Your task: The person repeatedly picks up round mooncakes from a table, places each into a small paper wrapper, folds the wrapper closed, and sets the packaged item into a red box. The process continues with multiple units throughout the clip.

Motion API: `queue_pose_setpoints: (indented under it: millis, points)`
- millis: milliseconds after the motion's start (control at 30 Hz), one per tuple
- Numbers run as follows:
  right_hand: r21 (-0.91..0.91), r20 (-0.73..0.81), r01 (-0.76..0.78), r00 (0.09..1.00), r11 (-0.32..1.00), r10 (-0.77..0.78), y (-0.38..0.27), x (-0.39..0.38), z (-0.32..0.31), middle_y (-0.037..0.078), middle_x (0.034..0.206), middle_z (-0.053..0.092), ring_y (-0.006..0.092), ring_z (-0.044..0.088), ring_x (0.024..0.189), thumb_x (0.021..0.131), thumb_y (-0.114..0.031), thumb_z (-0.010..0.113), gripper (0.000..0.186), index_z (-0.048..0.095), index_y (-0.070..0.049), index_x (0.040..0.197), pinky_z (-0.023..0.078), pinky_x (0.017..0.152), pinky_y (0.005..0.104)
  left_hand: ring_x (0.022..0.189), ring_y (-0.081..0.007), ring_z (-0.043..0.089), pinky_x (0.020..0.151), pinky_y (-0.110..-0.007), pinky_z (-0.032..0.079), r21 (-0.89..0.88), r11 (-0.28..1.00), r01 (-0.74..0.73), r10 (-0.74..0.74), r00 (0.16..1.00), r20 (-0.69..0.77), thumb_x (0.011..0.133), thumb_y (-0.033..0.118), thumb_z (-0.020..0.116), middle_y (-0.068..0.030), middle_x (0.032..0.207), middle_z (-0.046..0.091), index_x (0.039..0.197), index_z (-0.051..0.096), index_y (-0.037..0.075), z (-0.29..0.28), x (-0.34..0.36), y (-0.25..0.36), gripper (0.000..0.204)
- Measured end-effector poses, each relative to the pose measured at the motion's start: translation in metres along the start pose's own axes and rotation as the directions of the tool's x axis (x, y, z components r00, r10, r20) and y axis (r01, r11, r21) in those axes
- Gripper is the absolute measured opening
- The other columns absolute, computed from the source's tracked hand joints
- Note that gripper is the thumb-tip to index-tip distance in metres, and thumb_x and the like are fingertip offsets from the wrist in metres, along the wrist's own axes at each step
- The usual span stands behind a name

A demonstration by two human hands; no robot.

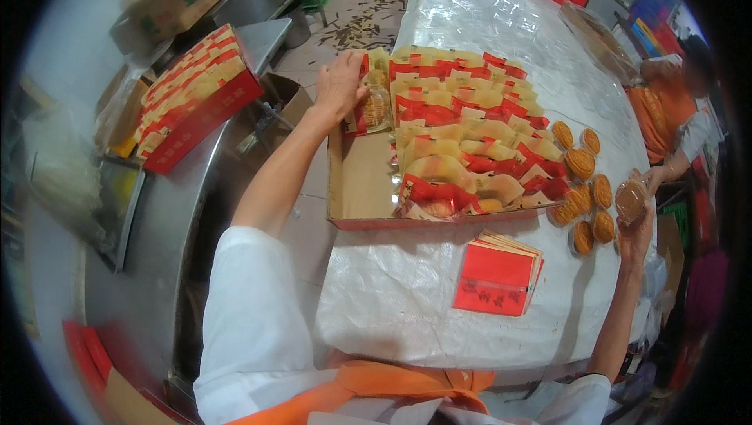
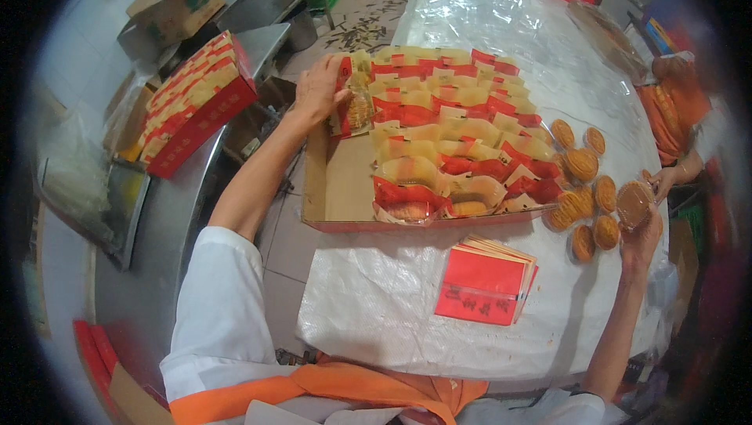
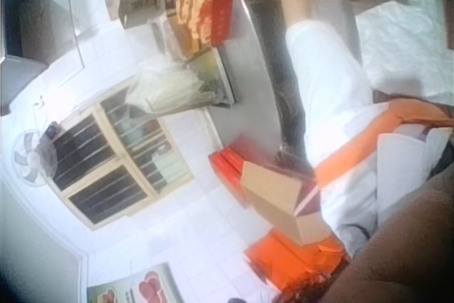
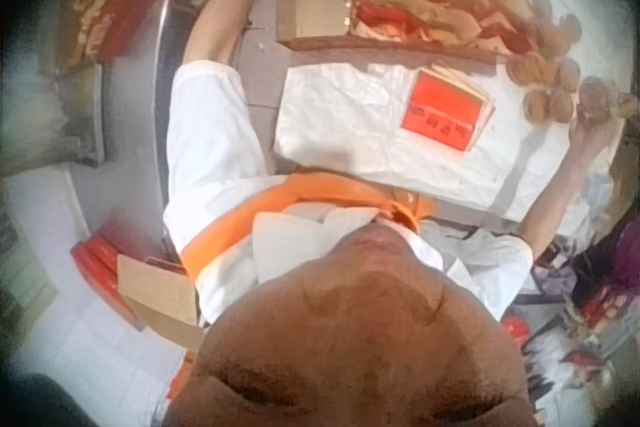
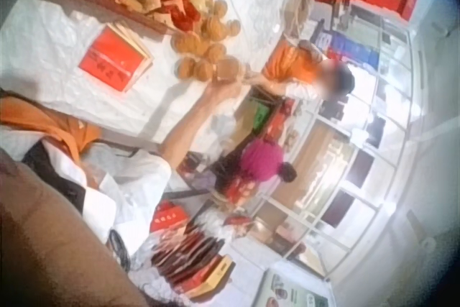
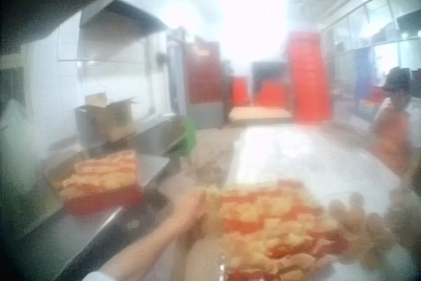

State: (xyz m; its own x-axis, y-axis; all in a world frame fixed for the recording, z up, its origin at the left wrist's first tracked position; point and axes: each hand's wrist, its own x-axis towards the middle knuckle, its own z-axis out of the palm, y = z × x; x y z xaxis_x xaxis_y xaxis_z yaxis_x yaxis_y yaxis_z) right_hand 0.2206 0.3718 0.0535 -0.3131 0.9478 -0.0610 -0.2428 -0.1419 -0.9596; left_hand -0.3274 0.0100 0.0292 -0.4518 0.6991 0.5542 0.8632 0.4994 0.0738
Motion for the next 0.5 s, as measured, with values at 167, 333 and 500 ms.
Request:
queue_pose_setpoints:
  millis: [167, 333, 500]
  points:
    - [0.103, 0.222, -0.129, 0.97, 0.986, 0.104, 0.004, -0.075, 0.047, 0.004, 0.121, 0.06, 0.0175, 0.058, 0.109, 0.092, -0.037, 0.054, 0.044, 0.053, -0.01, 0.127, 0.051, 0.087, 0.037, 0.122, -0.0321, 0.048, 0.102, -0.042, 0.039, -0.294, 0.954, -0.051, -0.038, 0.957, -0.288, 0.081, 0.012, 0.07, -0.0189, 0.135, 0.045, 0.133, 0.043, 0.003, -0.06, -0.03, 0.065, 0.059]
    - [0.058, 0.335, -0.281, 0.909, 0.958, 0.247, 0.02, -0.149, 0.087, 0.004, 0.119, 0.06, 0.0169, 0.06, 0.105, 0.093, -0.036, 0.05, 0.043, 0.052, -0.008, 0.127, 0.052, 0.081, 0.0362, 0.115, -0.0248, 0.051, 0.099, -0.036, 0.041, -0.945, 0.285, 0.16, -0.044, 0.987, 0.153, 0.082, 0.01, 0.07, -0.0139, 0.126, 0.05, 0.133, 0.042, 0.002, -0.1, -0.113, 0.217, 0.058]
    - [0.146, 0.361, -0.411, 0.869, 0.9, 0.338, 0.037, -0.213, 0.118, 0.007, 0.118, 0.059, 0.0174, 0.06, 0.105, 0.096, -0.028, 0.045, 0.04, 0.048, -0.005, 0.128, 0.054, 0.081, 0.0363, 0.112, -0.0181, 0.054, 0.092, -0.03, 0.048, -0.933, 0.052, 0.356, 0.081, 0.93, 0.359, 0.082, 0.009, 0.072, -0.0125, 0.123, 0.052, 0.132, 0.038, 0.001, -0.075, -0.14, 0.323, 0.062]
